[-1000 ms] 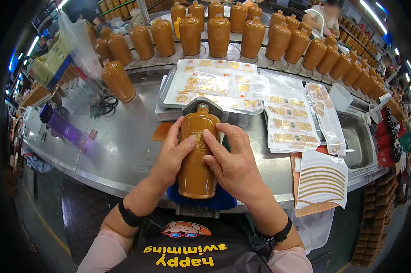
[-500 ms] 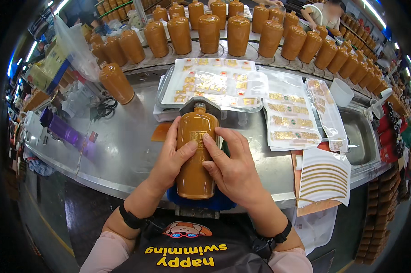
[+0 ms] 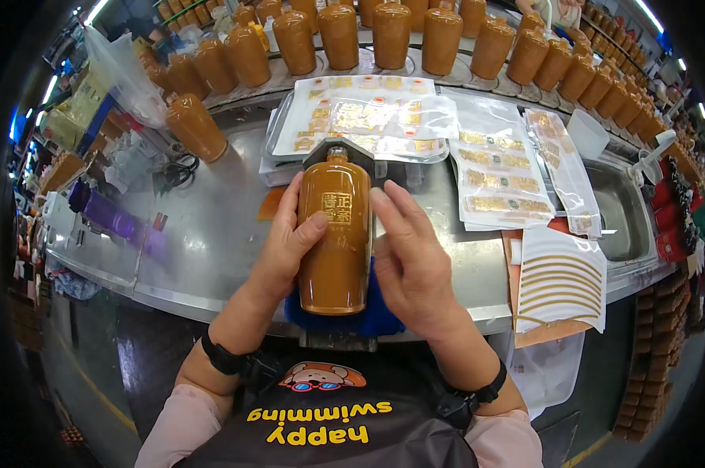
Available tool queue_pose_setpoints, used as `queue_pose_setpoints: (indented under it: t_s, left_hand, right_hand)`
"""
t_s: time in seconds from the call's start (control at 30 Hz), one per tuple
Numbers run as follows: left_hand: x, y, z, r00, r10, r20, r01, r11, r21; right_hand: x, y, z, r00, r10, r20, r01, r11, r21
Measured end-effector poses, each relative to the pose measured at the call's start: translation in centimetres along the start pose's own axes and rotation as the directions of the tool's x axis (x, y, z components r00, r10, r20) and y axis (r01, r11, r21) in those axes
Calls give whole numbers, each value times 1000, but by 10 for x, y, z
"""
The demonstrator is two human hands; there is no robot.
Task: The person applies labels to a bottle by hand, using a cloth and a scraper to smooth them. They pick up a bottle, apply a small square label, a large central label, and a decorative band, smoothing each one with the cloth and scraper before placing the bottle aside and reaching for another.
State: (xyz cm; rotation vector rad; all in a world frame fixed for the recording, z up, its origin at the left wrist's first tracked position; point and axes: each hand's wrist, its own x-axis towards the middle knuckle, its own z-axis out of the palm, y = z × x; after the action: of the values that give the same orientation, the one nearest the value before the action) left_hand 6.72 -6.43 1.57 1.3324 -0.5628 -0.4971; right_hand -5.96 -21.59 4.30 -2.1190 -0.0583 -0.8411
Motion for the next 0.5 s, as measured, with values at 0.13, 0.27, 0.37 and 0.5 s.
queue_pose_setpoints:
  t_s: [0.13, 0.27, 0.37, 0.5]
  left_hand:
    - [0, 1, 0, 1000, 9, 6, -9, 999, 38]
    - [1, -2, -1, 999, 36, -10, -35, 997, 69]
    - [1, -2, 0, 999, 42, -4, -42, 997, 60]
    - [1, -1, 1, 999, 35, -13, -34, 997, 71]
  right_hand:
    - [-11, -14, -6, 947, 320, 2, -304, 897, 322]
    - [-25, -26, 2, 901, 416, 125, -419, 759, 499]
    - [-32, -23, 9, 913, 395, 106, -393, 777, 492]
    - [-33, -27, 12, 877, 449, 169, -468, 723, 508]
